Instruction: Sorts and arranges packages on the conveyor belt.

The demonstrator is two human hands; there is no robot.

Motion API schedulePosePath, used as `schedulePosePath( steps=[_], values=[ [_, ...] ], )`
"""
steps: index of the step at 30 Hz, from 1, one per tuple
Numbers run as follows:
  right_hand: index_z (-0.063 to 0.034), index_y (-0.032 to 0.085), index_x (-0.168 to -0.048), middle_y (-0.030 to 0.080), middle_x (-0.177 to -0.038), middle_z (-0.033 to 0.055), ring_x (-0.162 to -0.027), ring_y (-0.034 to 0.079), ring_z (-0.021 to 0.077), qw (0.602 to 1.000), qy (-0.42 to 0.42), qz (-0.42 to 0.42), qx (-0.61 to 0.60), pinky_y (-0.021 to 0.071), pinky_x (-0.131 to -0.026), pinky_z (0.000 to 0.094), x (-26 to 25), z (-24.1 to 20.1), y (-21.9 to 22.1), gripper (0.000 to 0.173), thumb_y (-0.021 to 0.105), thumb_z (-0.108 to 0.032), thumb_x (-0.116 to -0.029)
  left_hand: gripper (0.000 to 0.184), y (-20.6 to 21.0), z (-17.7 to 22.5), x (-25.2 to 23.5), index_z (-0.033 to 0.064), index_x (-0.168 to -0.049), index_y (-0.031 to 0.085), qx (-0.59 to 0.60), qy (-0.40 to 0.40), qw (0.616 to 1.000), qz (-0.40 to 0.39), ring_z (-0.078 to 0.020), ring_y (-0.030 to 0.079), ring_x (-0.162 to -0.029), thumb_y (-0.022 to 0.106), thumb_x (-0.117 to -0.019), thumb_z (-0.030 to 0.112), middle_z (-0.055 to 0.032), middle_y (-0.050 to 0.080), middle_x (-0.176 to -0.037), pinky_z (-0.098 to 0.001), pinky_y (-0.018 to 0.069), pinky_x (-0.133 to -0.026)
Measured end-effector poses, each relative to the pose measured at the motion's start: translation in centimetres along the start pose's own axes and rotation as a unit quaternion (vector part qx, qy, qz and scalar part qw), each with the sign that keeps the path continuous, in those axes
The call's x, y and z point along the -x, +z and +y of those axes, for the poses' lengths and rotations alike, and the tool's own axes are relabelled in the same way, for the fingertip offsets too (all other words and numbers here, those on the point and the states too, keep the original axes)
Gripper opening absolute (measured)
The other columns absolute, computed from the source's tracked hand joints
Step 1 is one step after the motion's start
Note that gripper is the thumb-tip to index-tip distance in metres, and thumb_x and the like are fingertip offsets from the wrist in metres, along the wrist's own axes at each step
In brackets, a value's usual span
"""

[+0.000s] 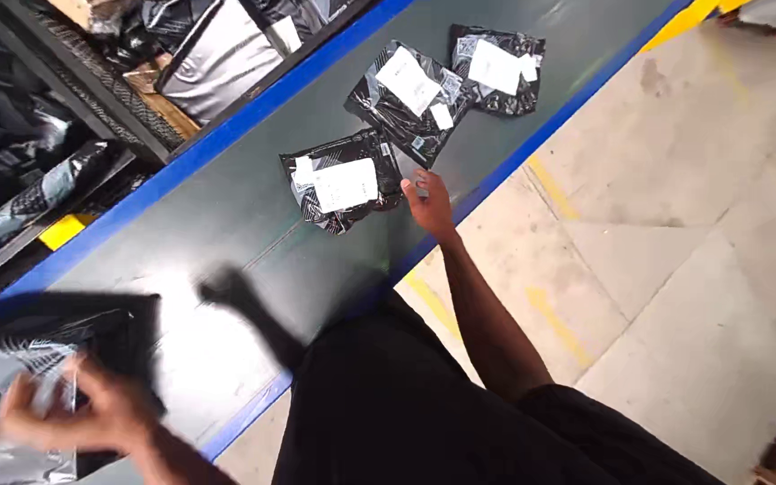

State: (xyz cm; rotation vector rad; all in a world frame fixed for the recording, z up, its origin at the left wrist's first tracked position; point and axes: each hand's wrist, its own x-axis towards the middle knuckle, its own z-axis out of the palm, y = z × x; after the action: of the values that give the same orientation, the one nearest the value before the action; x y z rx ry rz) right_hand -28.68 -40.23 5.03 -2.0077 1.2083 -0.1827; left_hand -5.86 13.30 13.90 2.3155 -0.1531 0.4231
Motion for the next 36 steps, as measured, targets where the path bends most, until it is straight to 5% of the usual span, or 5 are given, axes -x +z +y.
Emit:
schedulePosePath(
  steps=[8, 18, 27, 31, 36],
  values=[
    [-0.0049, 0.048, -0.148, 0.061, -0.135, 0.0198, -0.124, 0.061, 0.0301, 0.998, 0.001, -0.063, -0.023, 0.0494, -0.107, 0.0512, 2.7, -2.3, 10.4, 0.078, 0.069, -0.054, -0.0917, 0.080, 24.1, 7.3, 4.4, -0.0022, -0.135, 0.055, 0.165, -0.245, 0.858, -0.421, -0.0244, 0.069, -0.106, 0.073, -0.0867, 0.060, -0.0185, 0.069, -0.116, -0.0466, 0.0578, -0.094],
    [-0.0050, 0.059, -0.137, 0.070, -0.114, 0.0128, -0.099, 0.070, 0.0208, 0.849, -0.167, -0.498, -0.053, 0.0583, -0.092, 0.0407, 14.6, -4.3, 12.8, 0.050, 0.066, -0.037, -0.0994, 0.061, 4.1, -7.9, 0.4, 0.0011, -0.136, 0.051, 0.253, -0.250, 0.893, -0.277, -0.0184, 0.070, -0.104, 0.081, -0.0835, 0.007, -0.0072, 0.069, -0.117, -0.0430, 0.0606, -0.093],
    [-0.0098, 0.065, -0.131, 0.067, -0.125, 0.0107, -0.107, 0.068, 0.0204, 0.975, -0.154, -0.149, 0.056, 0.0593, -0.092, 0.0430, 4.5, -3.7, 2.4, 0.039, 0.061, -0.035, -0.1018, 0.080, -7.0, -15.3, -7.9, -0.0050, -0.151, 0.041, -0.331, -0.124, 0.927, -0.125, -0.0420, 0.038, -0.145, 0.071, -0.0878, 0.035, -0.0309, 0.040, -0.153, -0.0530, 0.0302, -0.121],
    [-0.0072, 0.060, -0.136, 0.060, -0.135, 0.0195, -0.114, 0.066, 0.0287, 0.993, -0.089, -0.014, 0.082, 0.0585, -0.091, 0.0465, 0.5, -1.7, -2.3, 0.049, 0.061, -0.040, -0.1004, 0.078, 2.2, -6.4, -4.8, -0.0094, -0.143, 0.045, -0.052, -0.145, 0.976, -0.151, -0.0239, 0.060, -0.123, 0.074, -0.0929, 0.042, -0.0251, 0.056, -0.138, -0.0343, 0.0520, -0.102],
    [-0.0058, 0.053, -0.146, 0.050, -0.152, 0.0187, -0.138, 0.052, 0.0302, 0.980, -0.144, -0.056, 0.121, 0.0502, -0.107, 0.0486, -3.9, -0.4, -2.1, 0.051, 0.053, -0.036, -0.1046, 0.073, 13.8, 0.4, 3.3, -0.0023, -0.139, 0.051, 0.096, -0.301, 0.881, -0.351, -0.0239, 0.073, -0.086, 0.068, -0.0945, 0.053, -0.0179, 0.068, -0.116, -0.0450, 0.0636, -0.073]
  ],
)
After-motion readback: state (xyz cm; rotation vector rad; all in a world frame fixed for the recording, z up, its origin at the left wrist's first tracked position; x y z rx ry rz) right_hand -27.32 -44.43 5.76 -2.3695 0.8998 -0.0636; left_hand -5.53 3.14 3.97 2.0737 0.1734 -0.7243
